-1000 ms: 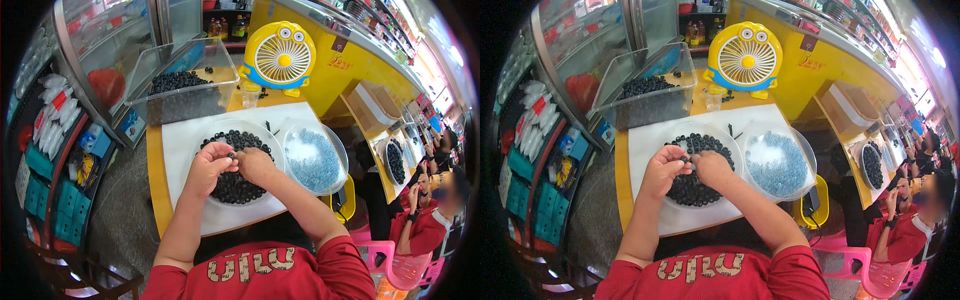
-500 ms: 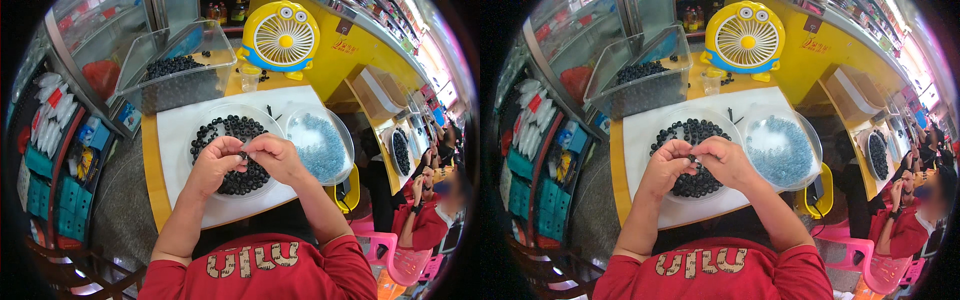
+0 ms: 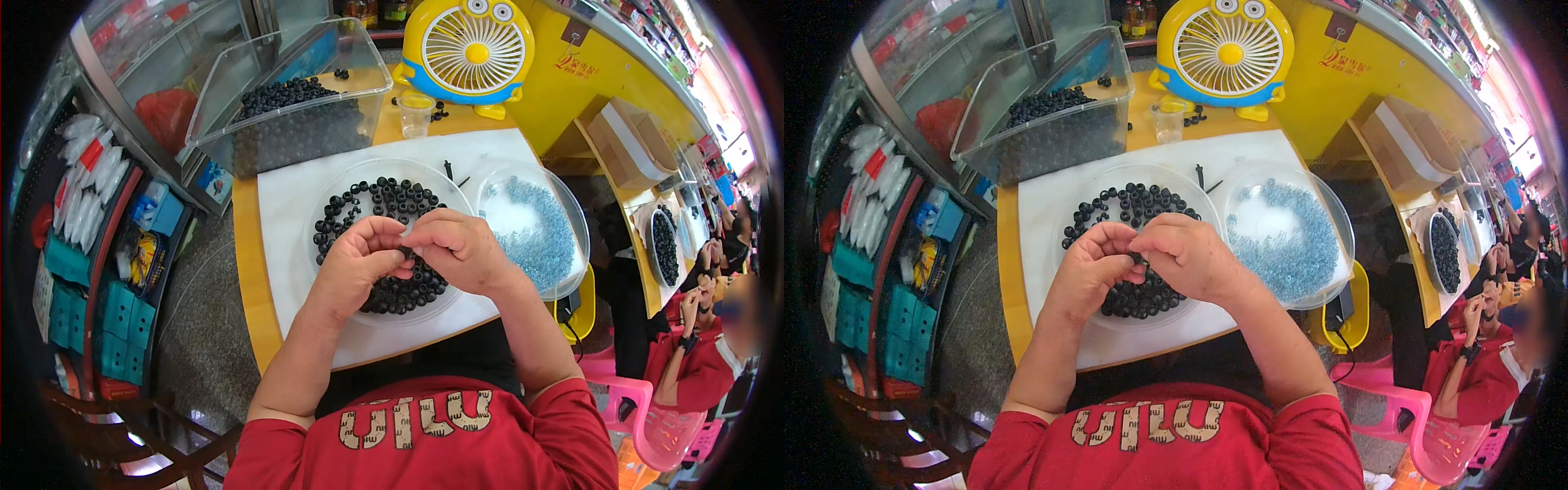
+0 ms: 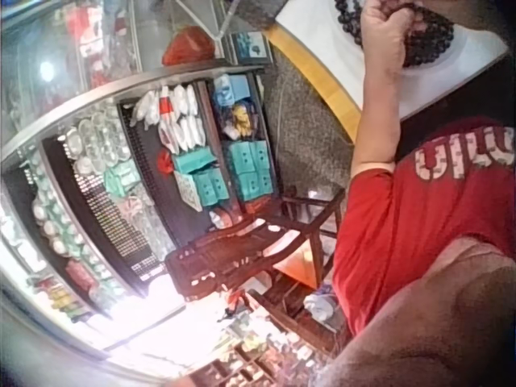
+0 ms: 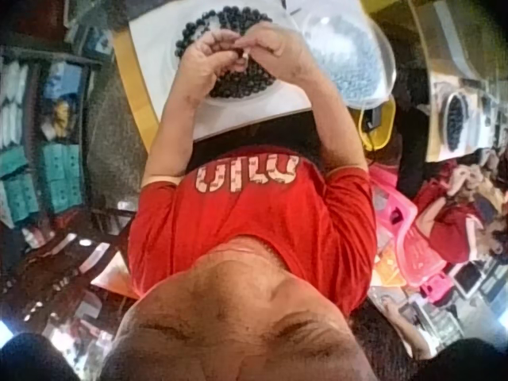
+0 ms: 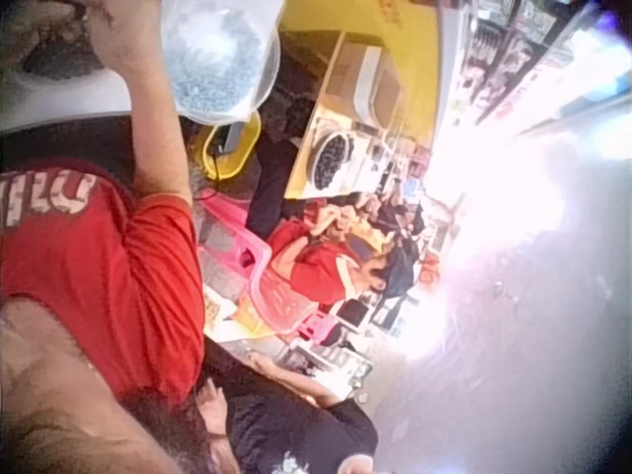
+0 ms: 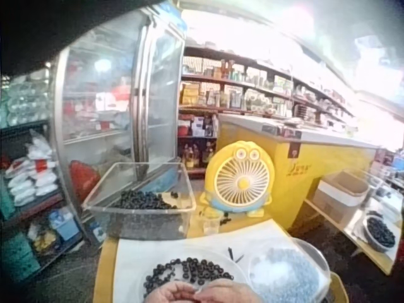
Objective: The person sorts small plastic rings by hand, taking them from a central sorting tray and placing them into bins and smaller piles on a table.
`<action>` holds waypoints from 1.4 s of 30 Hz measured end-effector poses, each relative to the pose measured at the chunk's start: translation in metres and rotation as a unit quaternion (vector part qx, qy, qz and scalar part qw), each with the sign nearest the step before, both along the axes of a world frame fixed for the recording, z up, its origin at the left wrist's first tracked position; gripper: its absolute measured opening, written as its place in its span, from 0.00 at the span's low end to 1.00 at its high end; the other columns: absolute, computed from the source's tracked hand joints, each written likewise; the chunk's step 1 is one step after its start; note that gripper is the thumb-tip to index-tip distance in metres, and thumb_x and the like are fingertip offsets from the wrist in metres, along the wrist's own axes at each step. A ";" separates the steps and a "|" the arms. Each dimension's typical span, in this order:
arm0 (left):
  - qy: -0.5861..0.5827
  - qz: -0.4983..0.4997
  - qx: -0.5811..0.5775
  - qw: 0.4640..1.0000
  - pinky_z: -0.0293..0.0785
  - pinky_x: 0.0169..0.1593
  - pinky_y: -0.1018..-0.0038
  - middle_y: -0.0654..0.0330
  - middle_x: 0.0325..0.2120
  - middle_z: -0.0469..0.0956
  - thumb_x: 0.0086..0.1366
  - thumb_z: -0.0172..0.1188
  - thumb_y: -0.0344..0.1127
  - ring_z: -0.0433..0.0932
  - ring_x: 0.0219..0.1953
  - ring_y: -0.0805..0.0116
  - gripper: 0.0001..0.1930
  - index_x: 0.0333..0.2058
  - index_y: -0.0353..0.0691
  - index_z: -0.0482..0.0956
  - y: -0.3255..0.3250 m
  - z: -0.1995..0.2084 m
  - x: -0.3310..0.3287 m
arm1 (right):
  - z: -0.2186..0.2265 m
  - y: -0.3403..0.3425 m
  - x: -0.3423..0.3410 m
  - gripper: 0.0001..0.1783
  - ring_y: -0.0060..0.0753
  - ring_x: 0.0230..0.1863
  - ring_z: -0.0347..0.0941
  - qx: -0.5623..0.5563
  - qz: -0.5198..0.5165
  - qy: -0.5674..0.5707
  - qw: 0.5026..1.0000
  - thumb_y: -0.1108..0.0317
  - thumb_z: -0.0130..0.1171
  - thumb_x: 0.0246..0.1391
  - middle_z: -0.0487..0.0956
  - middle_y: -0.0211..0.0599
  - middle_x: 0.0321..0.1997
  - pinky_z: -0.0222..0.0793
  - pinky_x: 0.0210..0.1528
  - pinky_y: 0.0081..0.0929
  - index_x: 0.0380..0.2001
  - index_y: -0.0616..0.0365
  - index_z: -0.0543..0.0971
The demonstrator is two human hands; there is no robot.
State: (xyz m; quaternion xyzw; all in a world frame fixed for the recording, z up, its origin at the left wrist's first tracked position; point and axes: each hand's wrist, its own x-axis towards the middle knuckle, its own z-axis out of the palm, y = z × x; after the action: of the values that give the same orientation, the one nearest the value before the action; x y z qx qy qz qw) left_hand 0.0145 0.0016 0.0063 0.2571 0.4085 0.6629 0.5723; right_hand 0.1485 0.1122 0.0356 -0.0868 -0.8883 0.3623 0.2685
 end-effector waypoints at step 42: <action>-0.031 0.017 0.007 0.999 0.76 0.35 0.75 0.56 0.26 0.76 0.57 0.54 0.29 0.77 0.28 0.68 0.07 0.32 0.32 0.73 0.000 -0.010 0.000 | -0.015 -0.010 -0.004 0.15 0.42 0.36 0.72 0.146 -0.024 0.071 0.986 0.73 0.57 0.39 0.76 0.42 0.34 0.69 0.39 0.30 0.36 0.62 0.73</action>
State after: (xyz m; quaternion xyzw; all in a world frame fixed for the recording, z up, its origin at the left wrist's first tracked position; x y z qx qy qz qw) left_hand 0.0146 0.0012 -0.0041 0.2332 0.3900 0.6833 0.5715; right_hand 0.1441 0.1019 0.0204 -0.0422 -0.9079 0.2278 0.3493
